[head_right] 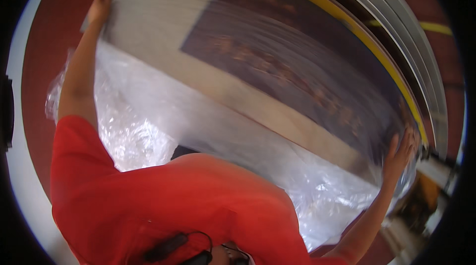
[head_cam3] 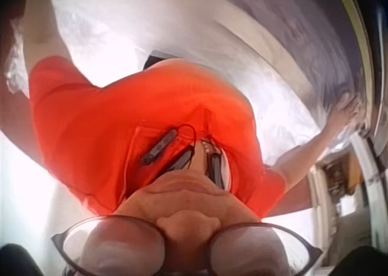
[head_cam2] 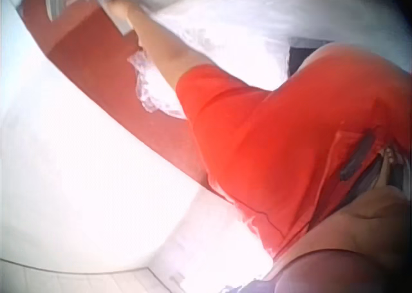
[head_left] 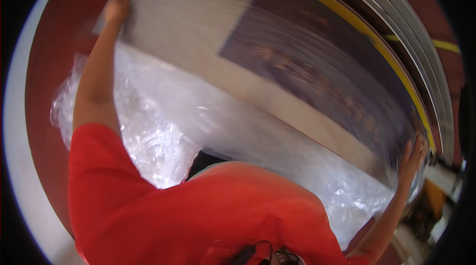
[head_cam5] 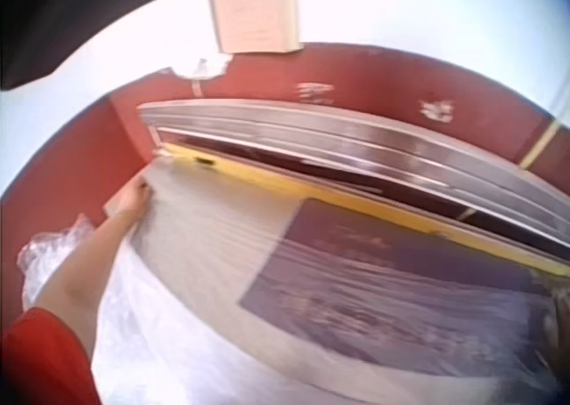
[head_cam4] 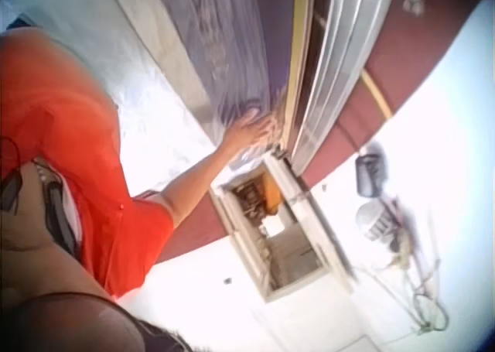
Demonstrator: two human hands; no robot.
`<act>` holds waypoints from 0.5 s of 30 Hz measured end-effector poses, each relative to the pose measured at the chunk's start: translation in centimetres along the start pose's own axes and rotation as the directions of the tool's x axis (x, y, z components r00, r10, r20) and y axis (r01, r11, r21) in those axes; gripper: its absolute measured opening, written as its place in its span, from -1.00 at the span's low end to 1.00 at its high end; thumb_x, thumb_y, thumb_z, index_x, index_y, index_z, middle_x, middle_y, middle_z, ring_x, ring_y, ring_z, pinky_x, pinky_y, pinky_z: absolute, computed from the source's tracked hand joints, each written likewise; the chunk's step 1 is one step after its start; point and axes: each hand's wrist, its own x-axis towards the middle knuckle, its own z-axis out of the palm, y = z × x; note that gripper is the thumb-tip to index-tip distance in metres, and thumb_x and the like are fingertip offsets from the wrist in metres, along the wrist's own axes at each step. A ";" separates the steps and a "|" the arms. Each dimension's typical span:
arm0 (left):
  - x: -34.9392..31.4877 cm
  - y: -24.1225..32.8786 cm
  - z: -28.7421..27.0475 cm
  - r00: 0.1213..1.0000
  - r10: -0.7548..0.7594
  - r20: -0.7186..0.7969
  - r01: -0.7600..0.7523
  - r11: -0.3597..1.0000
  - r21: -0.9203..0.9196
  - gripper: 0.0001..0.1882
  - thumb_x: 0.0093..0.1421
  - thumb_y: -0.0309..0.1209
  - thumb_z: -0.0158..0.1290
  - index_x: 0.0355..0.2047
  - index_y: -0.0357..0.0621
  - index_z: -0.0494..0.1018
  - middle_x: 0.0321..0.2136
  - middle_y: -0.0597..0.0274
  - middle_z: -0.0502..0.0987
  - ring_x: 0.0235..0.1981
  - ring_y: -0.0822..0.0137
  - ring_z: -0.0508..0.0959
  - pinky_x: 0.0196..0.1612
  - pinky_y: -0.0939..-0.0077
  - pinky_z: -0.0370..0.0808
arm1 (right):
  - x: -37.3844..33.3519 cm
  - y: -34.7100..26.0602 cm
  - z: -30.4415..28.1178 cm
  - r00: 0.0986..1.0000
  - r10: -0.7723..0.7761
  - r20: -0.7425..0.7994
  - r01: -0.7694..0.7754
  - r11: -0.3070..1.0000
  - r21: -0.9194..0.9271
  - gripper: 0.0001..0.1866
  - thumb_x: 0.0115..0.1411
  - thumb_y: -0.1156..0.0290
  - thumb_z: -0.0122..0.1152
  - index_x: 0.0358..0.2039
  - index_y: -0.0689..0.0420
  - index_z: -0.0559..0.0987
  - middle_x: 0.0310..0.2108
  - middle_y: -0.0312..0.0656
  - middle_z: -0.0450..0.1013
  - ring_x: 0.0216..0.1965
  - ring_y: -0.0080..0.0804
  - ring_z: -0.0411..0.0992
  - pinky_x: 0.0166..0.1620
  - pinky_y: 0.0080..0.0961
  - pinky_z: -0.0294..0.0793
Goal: The person wraps a large rectangular package with clear plastic film. They repeatedly pull the film from a roll, smooth it over the package, and fold the edges to secure the wrapping. The process is repetitive, focusing on ensuring the package is fully covered.
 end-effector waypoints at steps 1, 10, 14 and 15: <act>-0.5 -0.2 -0.6 1.000 -0.029 -0.002 0.029 0.999 0.035 -0.69 -0.01 -0.15 -0.13 -0.37 -0.08 0.37 -0.35 0.05 0.43 -0.27 0.07 0.40 -0.24 0.31 0.32 | 0.0 -4.6 -2.8 0.995 -0.097 0.008 0.095 0.988 0.121 -0.51 0.14 0.13 -0.28 0.04 0.10 0.14 0.06 -0.12 0.05 0.11 -0.19 -0.06 0.10 -0.31 -0.12; -2.2 4.0 -1.9 0.998 -0.031 -0.060 0.021 0.985 -0.169 -0.79 -0.05 -0.28 -0.07 -0.52 -0.18 0.35 -0.49 -0.04 0.43 -0.41 0.06 0.43 -0.32 0.27 0.33 | 8.4 -10.7 -4.3 0.967 -0.201 -0.157 0.234 0.944 0.234 -0.61 0.08 0.33 -0.10 -0.07 0.20 0.25 -0.05 -0.05 0.18 0.00 -0.19 0.14 0.02 -0.37 0.09; -2.6 2.2 -1.8 0.996 -0.080 -0.029 0.074 0.983 -0.167 -0.78 -0.03 -0.28 -0.10 -0.49 -0.19 0.34 -0.48 -0.05 0.42 -0.39 0.02 0.42 -0.30 0.26 0.33 | 4.8 -35.5 -16.2 0.563 -0.819 0.111 -0.017 0.122 0.992 -0.65 0.05 0.37 -0.02 -0.11 0.15 0.32 -0.16 -0.17 0.31 -0.13 -0.40 0.27 -0.11 -0.57 0.26; -2.4 2.3 -1.7 0.996 -0.093 -0.011 0.089 0.977 -0.194 -0.78 -0.03 -0.28 -0.10 -0.48 -0.19 0.34 -0.48 -0.05 0.43 -0.39 0.02 0.42 -0.29 0.26 0.33 | 3.3 -39.9 -17.4 0.324 -0.941 -0.095 -0.139 -0.146 0.979 -0.53 0.01 0.37 0.03 -0.03 0.16 0.23 -0.07 -0.12 0.23 -0.05 -0.35 0.21 -0.12 -0.46 0.30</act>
